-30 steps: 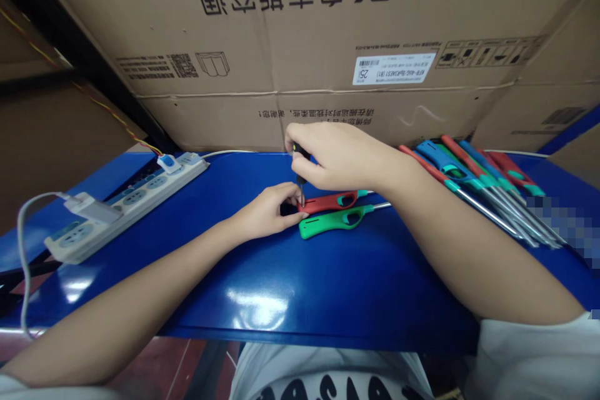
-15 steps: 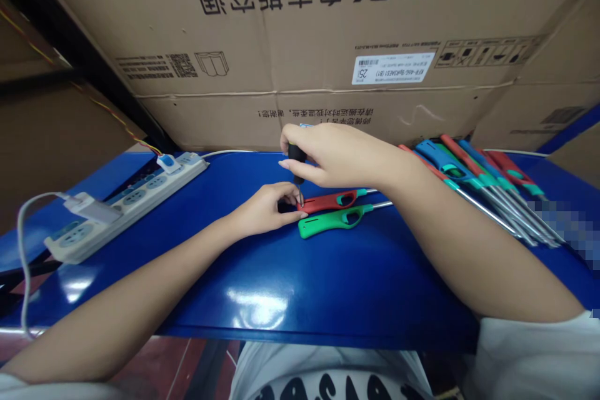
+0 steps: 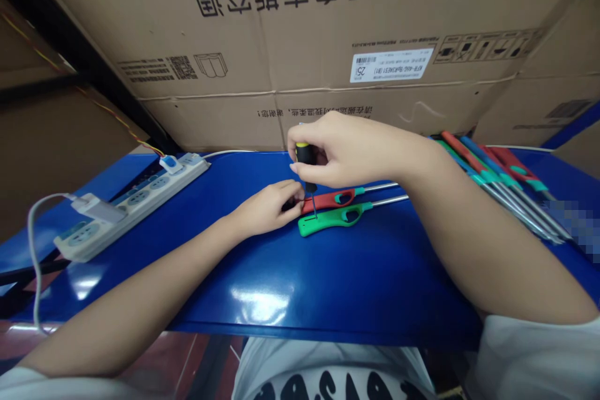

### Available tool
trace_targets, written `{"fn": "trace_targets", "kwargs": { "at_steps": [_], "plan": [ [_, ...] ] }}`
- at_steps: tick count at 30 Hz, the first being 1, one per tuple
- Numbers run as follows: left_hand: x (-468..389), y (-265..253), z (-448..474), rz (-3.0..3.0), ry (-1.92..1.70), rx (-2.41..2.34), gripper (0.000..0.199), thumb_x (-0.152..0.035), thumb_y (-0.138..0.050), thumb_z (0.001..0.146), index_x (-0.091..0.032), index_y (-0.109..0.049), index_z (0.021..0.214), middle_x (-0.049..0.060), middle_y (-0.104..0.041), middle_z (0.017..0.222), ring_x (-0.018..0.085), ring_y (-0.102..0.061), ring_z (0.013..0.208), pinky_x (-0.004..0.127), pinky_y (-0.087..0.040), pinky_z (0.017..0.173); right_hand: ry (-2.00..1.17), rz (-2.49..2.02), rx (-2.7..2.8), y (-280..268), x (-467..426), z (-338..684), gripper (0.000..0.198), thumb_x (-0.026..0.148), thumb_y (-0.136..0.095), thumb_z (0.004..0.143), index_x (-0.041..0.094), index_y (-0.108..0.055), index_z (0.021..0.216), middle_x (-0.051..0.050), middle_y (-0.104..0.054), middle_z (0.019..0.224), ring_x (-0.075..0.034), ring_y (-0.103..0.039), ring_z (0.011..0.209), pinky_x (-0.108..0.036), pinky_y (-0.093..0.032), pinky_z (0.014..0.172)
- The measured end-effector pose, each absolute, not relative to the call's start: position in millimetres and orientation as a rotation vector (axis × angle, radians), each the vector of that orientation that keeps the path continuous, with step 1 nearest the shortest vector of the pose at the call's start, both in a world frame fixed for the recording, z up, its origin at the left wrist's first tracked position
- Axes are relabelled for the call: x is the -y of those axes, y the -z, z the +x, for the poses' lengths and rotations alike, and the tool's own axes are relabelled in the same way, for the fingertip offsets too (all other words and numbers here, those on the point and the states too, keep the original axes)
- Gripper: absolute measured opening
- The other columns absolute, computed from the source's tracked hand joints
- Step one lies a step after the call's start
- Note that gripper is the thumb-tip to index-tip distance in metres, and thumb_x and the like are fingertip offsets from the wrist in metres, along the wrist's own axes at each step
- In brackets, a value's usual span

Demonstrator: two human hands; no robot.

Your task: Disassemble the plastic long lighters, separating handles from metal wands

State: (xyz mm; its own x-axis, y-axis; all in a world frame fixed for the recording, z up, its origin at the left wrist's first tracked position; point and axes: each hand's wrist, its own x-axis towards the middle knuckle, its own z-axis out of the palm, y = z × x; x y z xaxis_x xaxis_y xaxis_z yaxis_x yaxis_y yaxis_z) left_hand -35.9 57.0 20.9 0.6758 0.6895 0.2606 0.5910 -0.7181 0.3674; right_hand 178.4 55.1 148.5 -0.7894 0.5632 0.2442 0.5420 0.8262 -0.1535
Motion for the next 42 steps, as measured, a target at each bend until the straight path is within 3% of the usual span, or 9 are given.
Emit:
{"fn": "trace_targets", "kwargs": {
  "at_steps": [5,12,18,22,26,32,42],
  "plan": [
    [-53.6,-24.0,-32.3,2.867,-0.347,-1.062,0.018,-0.026,-0.044,0.1,-0.018,-0.06,0.096,0.008,-0.064,0.091,0.023,-0.063,0.084,0.034,-0.052,0.078,-0.078,-0.742,2.741,-142.7,-54.4,171.0,0.021,0.037,-0.056,0.094,0.019,-0.066,0.098,-0.007,-0.071,0.09,-0.019,-0.059,0.077,-0.03,-0.034,0.063],
    [-54.9,-16.4,-33.1,2.884,-0.404,-1.212,0.023,-0.028,-0.045,0.1,-0.017,-0.064,0.101,0.011,-0.069,0.1,0.026,-0.067,0.089,0.036,-0.054,0.078,-0.043,-0.723,2.76,-137.0,-56.0,165.4,0.025,0.039,-0.055,0.096,0.018,-0.066,0.102,-0.007,-0.071,0.091,-0.018,-0.058,0.076,-0.028,-0.035,0.065],
    [-56.7,-31.3,-43.2,2.714,-0.384,-1.603,0.025,-0.029,-0.046,0.096,-0.017,-0.067,0.091,0.011,-0.072,0.093,0.027,-0.07,0.084,0.033,-0.051,0.068,-0.018,-0.765,2.767,-136.5,-56.6,164.8,0.028,0.042,-0.054,0.096,0.018,-0.066,0.102,-0.009,-0.071,0.094,-0.019,-0.059,0.076,-0.029,-0.035,0.064],
    [-67.0,-39.9,-59.9,2.556,-0.118,-1.809,0.028,-0.032,-0.048,0.093,-0.019,-0.069,0.08,0.008,-0.072,0.081,0.023,-0.068,0.071,0.029,-0.043,0.058,-0.004,-0.78,2.768,-136.2,-56.8,164.6,0.029,0.043,-0.054,0.097,0.018,-0.066,0.101,-0.008,-0.071,0.092,-0.019,-0.059,0.076,-0.029,-0.035,0.063],
    [-79.2,-43.6,-75.1,2.454,0.025,-1.856,0.031,-0.034,-0.047,0.093,-0.02,-0.068,0.074,0.006,-0.071,0.072,0.02,-0.064,0.064,0.027,-0.037,0.054,-0.026,-0.787,2.774,-136.9,-56.2,164.3,0.029,0.044,-0.054,0.098,0.017,-0.065,0.1,-0.008,-0.071,0.091,-0.019,-0.059,0.076,-0.029,-0.034,0.063],
    [-82.7,-49.5,-81.5,2.437,0.095,-1.861,0.033,-0.033,-0.046,0.093,-0.018,-0.071,0.077,0.013,-0.075,0.086,0.026,-0.068,0.072,0.03,-0.039,0.056,-0.053,-0.784,2.795,-138.3,-55.5,162.9,0.029,0.044,-0.054,0.098,0.017,-0.065,0.098,-0.007,-0.069,0.085,-0.017,-0.057,0.07,-0.028,-0.032,0.06],
    [-77.5,-51.2,-79.5,2.498,0.128,-1.843,0.028,-0.033,-0.05,0.09,-0.021,-0.074,0.083,0.009,-0.076,0.085,0.025,-0.068,0.074,0.029,-0.042,0.059,-0.037,-0.781,2.779,-137.3,-55.4,162.7,0.03,0.044,-0.054,0.098,0.017,-0.066,0.102,-0.009,-0.071,0.09,-0.019,-0.059,0.073,-0.029,-0.033,0.063]
  ]
}}
